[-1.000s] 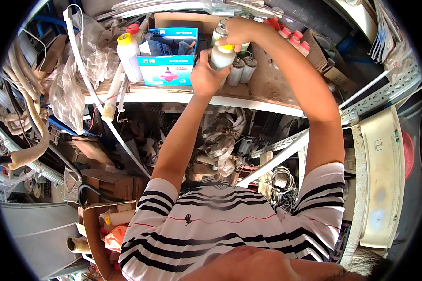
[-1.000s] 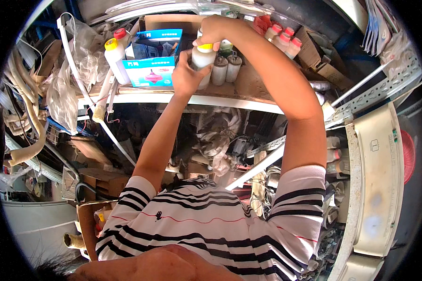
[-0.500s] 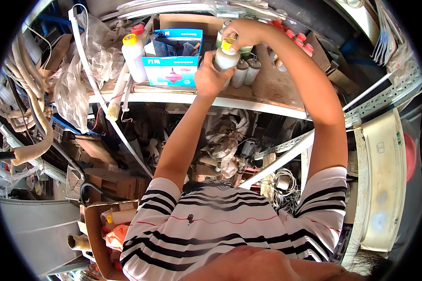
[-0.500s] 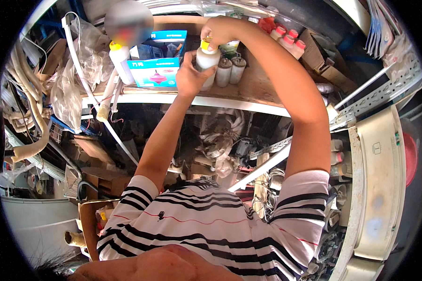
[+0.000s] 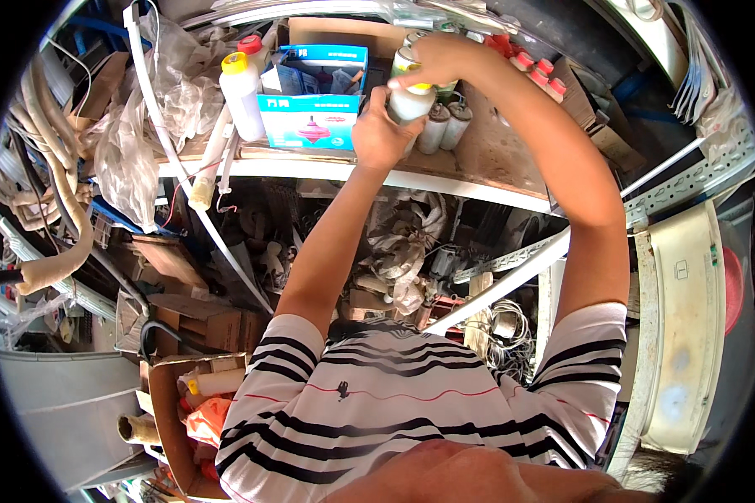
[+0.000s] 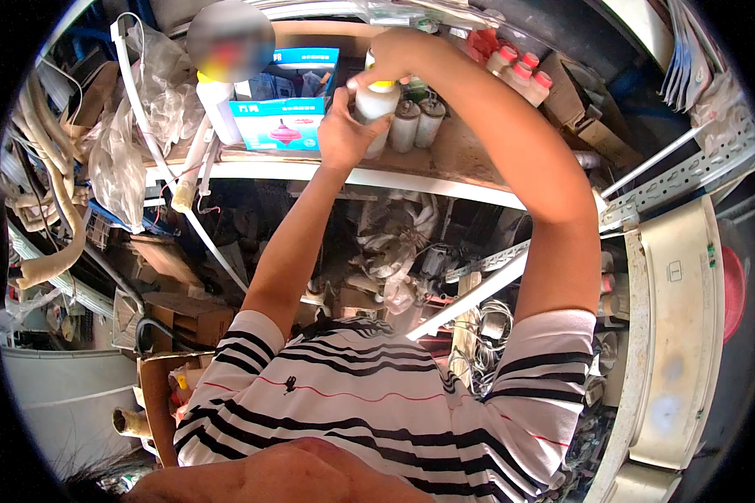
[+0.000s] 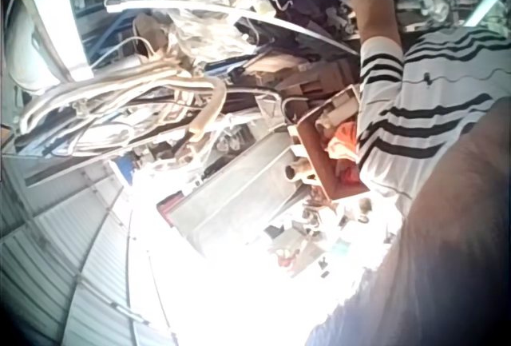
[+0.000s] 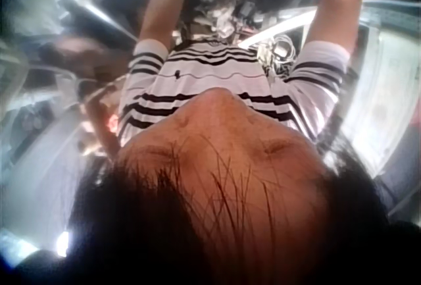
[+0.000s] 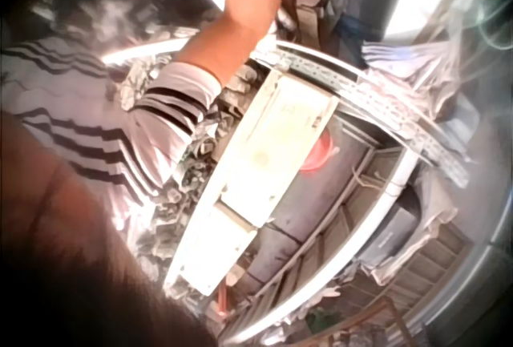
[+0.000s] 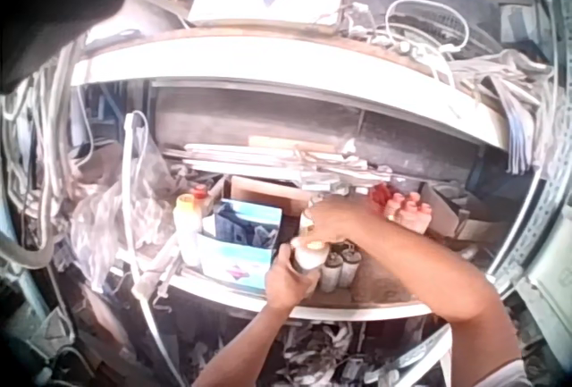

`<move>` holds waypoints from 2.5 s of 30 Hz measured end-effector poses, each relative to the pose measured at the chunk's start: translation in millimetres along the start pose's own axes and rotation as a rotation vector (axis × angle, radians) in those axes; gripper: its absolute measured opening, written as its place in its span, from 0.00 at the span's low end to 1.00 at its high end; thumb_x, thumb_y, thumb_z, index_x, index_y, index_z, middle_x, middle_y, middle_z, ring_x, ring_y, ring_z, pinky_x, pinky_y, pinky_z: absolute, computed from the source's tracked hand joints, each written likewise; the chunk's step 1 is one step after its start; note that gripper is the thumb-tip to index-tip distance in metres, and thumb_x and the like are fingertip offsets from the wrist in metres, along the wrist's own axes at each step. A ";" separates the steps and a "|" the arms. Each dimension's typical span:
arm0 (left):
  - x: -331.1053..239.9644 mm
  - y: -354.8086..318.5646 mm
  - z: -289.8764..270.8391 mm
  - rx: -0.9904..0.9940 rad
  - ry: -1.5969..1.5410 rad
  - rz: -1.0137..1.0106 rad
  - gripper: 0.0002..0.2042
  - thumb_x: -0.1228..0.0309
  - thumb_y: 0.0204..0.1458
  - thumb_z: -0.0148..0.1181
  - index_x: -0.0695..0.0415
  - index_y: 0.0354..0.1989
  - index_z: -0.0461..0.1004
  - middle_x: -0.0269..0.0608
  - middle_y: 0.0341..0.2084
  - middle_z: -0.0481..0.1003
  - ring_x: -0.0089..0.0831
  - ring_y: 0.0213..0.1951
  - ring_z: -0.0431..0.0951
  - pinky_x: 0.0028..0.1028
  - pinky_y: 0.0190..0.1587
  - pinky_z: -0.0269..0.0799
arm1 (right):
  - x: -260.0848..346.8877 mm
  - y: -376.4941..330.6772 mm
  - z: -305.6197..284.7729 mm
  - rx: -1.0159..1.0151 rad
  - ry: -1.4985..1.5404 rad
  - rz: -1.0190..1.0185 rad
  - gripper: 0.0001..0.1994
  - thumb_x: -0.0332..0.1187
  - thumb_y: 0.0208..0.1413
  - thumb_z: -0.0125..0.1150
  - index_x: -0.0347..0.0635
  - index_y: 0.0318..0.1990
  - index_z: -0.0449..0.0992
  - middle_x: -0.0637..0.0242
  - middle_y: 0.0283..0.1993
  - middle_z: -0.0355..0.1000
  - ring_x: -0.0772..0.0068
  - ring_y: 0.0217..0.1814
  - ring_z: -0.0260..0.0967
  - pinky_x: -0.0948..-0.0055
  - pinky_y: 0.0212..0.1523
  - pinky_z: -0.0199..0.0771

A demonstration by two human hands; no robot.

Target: The person handles several plastic bottles on a storage shelf, unscrewing a cap from one, pouring liquid into another, and then rearranging various bottles, cans, and a plastic bag across the shelves.

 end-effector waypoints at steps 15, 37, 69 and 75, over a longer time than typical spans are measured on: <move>-0.7 -0.3 -2.4 0.008 0.022 -0.003 0.33 0.57 0.35 0.80 0.51 0.50 0.69 0.48 0.40 0.80 0.49 0.40 0.82 0.42 0.40 0.78 | -26.1 -4.7 9.1 -0.186 0.181 -0.463 0.26 0.18 0.41 0.71 0.41 0.51 0.74 0.62 0.56 0.74 0.61 0.56 0.73 0.59 0.57 0.73; 0.5 -0.4 -0.8 0.001 0.042 0.008 0.33 0.57 0.36 0.80 0.50 0.50 0.69 0.48 0.39 0.80 0.49 0.39 0.83 0.42 0.39 0.78 | -18.0 -8.2 0.6 -0.192 0.170 -0.261 0.24 0.29 0.43 0.76 0.38 0.52 0.81 0.55 0.48 0.81 0.58 0.51 0.80 0.63 0.50 0.79; 1.4 0.8 1.0 -0.012 0.030 0.025 0.34 0.57 0.35 0.80 0.51 0.51 0.70 0.49 0.40 0.81 0.50 0.40 0.82 0.42 0.41 0.78 | -19.2 -6.2 -12.1 0.014 0.078 0.045 0.28 0.47 0.49 0.75 0.41 0.54 0.77 0.55 0.46 0.81 0.64 0.47 0.78 0.63 0.45 0.76; 0.3 1.0 0.2 -0.015 0.015 0.025 0.33 0.58 0.35 0.80 0.52 0.51 0.70 0.51 0.40 0.81 0.50 0.40 0.83 0.42 0.41 0.78 | -29.4 -4.9 -6.0 -0.088 0.172 -0.077 0.27 0.57 0.53 0.68 0.39 0.44 0.82 0.54 0.40 0.81 0.67 0.44 0.79 0.65 0.43 0.76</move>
Point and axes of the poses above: each hand's wrist, its own y-axis towards the middle knuckle, its own z-axis out of the palm, x = y × z, the point moved 1 cm from there along y, towards the middle knuckle
